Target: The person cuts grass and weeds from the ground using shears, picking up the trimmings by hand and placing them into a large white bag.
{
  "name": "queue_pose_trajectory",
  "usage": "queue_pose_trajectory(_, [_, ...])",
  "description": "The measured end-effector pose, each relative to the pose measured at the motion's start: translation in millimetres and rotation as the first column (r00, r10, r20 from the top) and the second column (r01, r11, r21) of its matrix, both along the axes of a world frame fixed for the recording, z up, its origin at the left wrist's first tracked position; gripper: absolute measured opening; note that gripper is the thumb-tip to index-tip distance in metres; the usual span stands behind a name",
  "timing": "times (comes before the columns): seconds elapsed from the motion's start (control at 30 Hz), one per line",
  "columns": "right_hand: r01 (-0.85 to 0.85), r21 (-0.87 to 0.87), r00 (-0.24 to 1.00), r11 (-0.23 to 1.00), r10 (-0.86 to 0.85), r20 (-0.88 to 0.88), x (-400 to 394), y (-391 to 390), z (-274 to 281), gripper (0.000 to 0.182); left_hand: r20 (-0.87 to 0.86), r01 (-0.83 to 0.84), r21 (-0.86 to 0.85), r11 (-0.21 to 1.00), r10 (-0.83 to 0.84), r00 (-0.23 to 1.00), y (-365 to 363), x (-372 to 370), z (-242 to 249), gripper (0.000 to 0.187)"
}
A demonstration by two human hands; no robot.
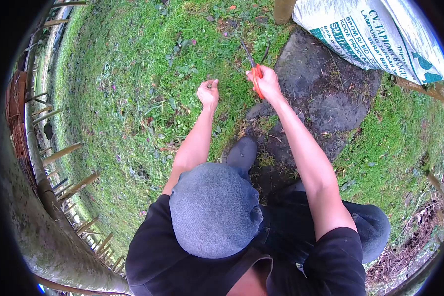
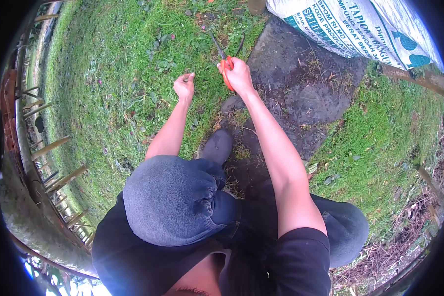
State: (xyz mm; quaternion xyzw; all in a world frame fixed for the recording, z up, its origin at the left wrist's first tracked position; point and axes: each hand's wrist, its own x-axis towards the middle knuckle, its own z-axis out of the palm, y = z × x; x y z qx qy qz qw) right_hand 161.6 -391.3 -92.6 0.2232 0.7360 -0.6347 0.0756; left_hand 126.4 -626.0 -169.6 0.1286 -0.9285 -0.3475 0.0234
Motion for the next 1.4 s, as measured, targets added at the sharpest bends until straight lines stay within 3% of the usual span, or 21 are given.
queue_pose_trajectory(0.23, [-0.023,-0.011,1.0,1.0,0.023,-0.006,-1.2,2.8,-0.9,0.037,-0.149,0.134,0.027,0.991,-0.129,0.98,-8.5,0.5,13.0,0.021])
queue_pose_trajectory(0.33, [-0.021,-0.018,1.0,1.0,0.021,0.001,-2.5,0.7,4.1,0.037,-0.032,-0.051,0.144,0.988,0.057,0.998,-12.5,4.6,13.8,0.024])
queue_pose_trajectory(0.47, [-0.063,0.015,0.998,0.998,0.062,0.014,-2.3,-4.1,8.6,0.036,0.124,-0.076,0.279,0.957,0.042,0.991,-31.0,-11.8,23.5,0.029])
queue_pose_trajectory(0.57, [-0.098,0.023,0.994,0.995,0.096,0.05,-0.7,-6.6,14.1,0.036,-0.029,0.175,0.08,0.981,-0.173,0.985,-34.0,-20.5,14.8,0.029])
queue_pose_trajectory(0.6, [-0.098,0.02,0.994,0.995,0.097,0.054,-0.6,-7.7,13.9,0.036,0.013,0.224,-0.034,0.974,-0.224,0.975,-27.8,-17.9,22.6,0.027])
queue_pose_trajectory(0.73, [-0.089,0.016,0.995,0.996,0.088,0.045,0.3,-8.5,15.1,0.036,0.144,0.264,-0.059,0.963,-0.253,0.956,-3.2,-19.4,29.5,0.029])
queue_pose_trajectory(0.87, [-0.064,0.009,0.997,0.998,0.064,0.045,3.3,-3.4,20.8,0.036,0.097,0.339,-0.112,0.934,-0.329,0.939,10.2,-21.7,28.9,0.028])
queue_pose_trajectory(0.97, [-0.051,0.01,0.998,0.999,0.051,0.047,4.8,-0.6,17.8,0.037,0.17,0.272,-0.095,0.958,-0.254,0.952,15.1,-24.8,35.3,0.027])
queue_pose_trajectory(1.07, [-0.044,0.006,0.998,0.999,0.043,0.045,3.2,1.2,13.5,0.037,0.13,0.179,-0.001,0.984,-0.178,0.975,7.2,-23.5,29.1,0.027])
queue_pose_trajectory(1.27, [-0.083,0.043,0.997,0.996,0.083,0.008,2.8,-3.4,15.5,0.035,0.025,0.085,-0.066,0.994,-0.084,0.996,8.4,-12.1,16.2,0.025])
queue_pose_trajectory(1.4, [-0.083,0.034,0.995,0.996,0.081,0.057,4.2,-5.6,14.1,0.038,-0.048,0.037,0.022,0.999,-0.036,0.998,7.5,-18.3,15.6,0.024])
